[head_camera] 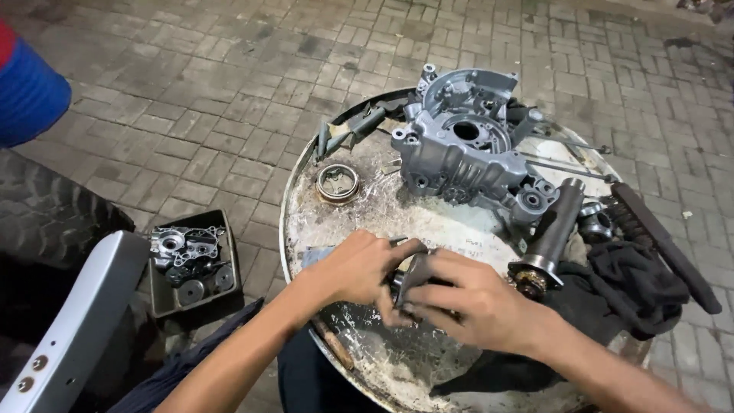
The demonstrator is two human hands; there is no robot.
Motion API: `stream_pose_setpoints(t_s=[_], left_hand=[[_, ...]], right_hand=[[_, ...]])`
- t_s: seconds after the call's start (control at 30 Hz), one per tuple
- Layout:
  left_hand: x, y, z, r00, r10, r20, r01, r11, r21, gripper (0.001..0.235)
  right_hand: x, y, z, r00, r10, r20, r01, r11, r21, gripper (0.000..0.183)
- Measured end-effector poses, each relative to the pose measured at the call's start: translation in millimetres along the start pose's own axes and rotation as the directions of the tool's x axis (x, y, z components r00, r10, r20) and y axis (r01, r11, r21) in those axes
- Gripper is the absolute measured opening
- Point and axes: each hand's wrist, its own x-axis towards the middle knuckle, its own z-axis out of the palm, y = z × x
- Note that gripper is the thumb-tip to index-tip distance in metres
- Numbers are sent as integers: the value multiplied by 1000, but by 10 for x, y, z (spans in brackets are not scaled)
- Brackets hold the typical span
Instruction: The person cleans a cylindrical metal engine part by hand using a small abrasive pad. They rotate the part to scrub different sections, then wipe it with a cloth. The person also handles a small metal pin and a piece of sandpaper on the work surface.
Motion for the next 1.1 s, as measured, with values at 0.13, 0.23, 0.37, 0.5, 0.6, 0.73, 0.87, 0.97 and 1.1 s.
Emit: stream_pose_setpoints(t_s=[0.13,0.23,0.37,0.5,0.6,0.73,0.87,0.97,1.1], left_hand=[[117,-123,198,998,37,-43,-36,999,12,143],[103,-111,82,999,31,-22,-30,999,9,141],[72,-53,41,1000,20,-6,-21,997,-80,122],[52,-16,48,1000,8,-3,-8,999,-45,144],[-43,32,-22,999,31,-40,-34,996,-80,141],[67,-49,113,997,29,-75,-37,994,-106,132],[60,-66,93,997,35,-73,-45,989,-139,140],[31,-53,97,997,36,-61,-43,992,-117,138],[61,-42,84,999,26,-31,-29,995,-92,148]], right_hand=[[-172,455,54,997,66,-44,-66,998,-2,18],[-170,395,8,996,71,-58,-76,993,-89,13],[-209,334,75,998,-27,51,26,999,29,11],[-293,520,46,994,74,-82,-81,993,-82,10],[-141,25,1,998,-13,-54,10,999,-50,6],[-266,455,59,992,34,-121,-44,996,-78,9],[-237,291,91,988,-12,-151,8,1000,-29,4],[-196,341,32,989,37,-146,-41,999,-25,4],[-287,433,65,990,81,-114,-88,995,-54,7]])
